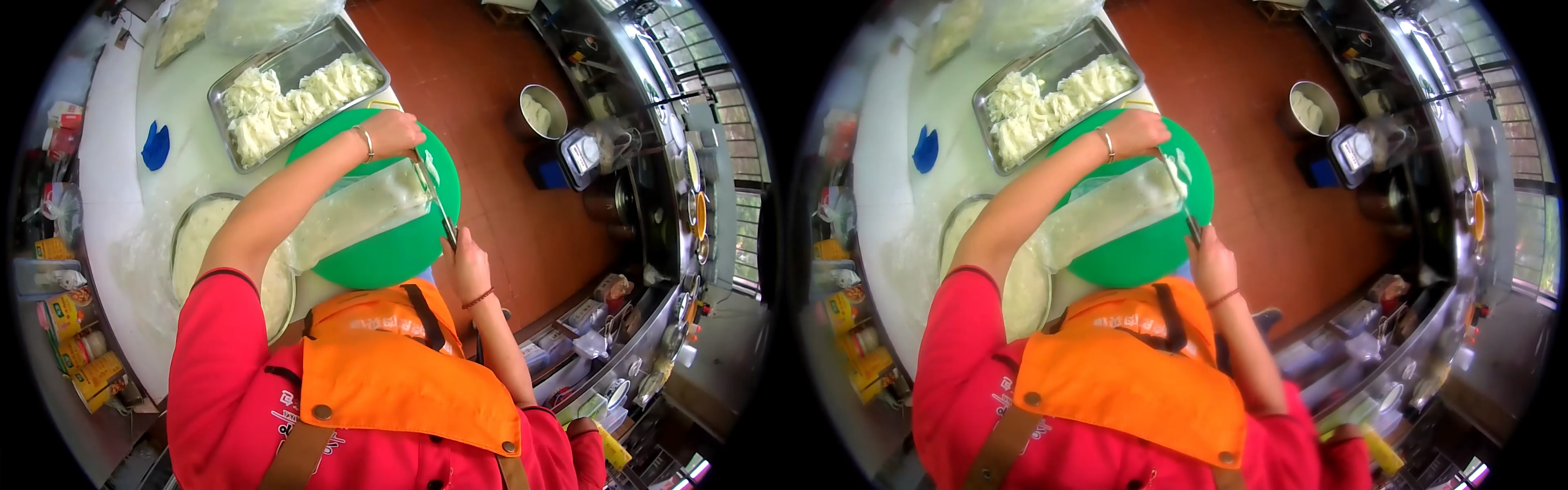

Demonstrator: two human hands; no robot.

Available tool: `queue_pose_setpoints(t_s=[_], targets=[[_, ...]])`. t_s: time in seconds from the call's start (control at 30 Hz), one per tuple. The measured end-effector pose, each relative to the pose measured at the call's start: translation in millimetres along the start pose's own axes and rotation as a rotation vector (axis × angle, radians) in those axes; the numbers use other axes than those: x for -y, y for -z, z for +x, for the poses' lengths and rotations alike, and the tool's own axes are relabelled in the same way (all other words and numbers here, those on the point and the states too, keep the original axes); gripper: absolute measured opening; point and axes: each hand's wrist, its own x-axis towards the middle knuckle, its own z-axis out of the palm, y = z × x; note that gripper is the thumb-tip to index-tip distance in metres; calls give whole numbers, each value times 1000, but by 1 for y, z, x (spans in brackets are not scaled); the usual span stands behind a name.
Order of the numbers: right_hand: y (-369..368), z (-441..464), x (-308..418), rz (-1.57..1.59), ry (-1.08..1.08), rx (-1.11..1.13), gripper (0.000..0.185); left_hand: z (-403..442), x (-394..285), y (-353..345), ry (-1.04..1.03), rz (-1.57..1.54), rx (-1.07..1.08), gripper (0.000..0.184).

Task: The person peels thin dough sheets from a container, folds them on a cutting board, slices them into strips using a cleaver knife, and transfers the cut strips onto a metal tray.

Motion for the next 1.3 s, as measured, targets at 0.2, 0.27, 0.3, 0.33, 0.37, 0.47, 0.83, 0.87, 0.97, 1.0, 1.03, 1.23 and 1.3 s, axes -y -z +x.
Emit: queue_pose_setpoints(t_s=[0.2, 0.27, 0.3, 0.33, 0.37, 0.47, 0.83, 0.87, 0.97, 1.0, 1.03, 1.23, 1.3], targets=[[-16, 5, -7, -67, -17, 51, 29, -9, 2, -27, 81, -8, 133, 31], [-5, -3, 3, -41, -18, 49, 29, -13, -6, -9, 59, -4, 37, 31], [-4, -7, 6, -26, -22, 48, 30, -16, -10, -5, 45, -4, -8, 32], [-18, -8, -3, -22, -16, 58, 29, -19, -10, -16, 50, -13, 21, 32], [-40, -5, -19, -20, -5, 64, 29, -22, -8, -31, 56, -17, 47, 32], [-34, -1, -16, -29, 44, 51, 30, -25, -2, -26, 71, -9, 75, 32], [-5, -7, 19, -52, 51, 68, 30, -45, -11, -15, 130, -19, 4, 32], [-16, -4, 11, -40, 51, 84, 30, -49, -12, -15, 126, -20, -14, 32], [-54, 1, -11, 2, 50, 90, 30, -53, -11, -36, 130, -26, 20, 32], [-48, 8, -7, -18, 70, 80, 30, -53, -3, -38, 143, -9, 41, 32], [-36, 3, 2, -37, 69, 82, 30, -55, -9, -30, 145, -25, 37, 32], [-56, 1, -3, -21, 109, 96, 30, -70, -14, -34, 175, -23, 29, 32], [-50, 16, -3, -62, 171, 60, 31, -70, 0, -39, 205, 16, 39, 32]])
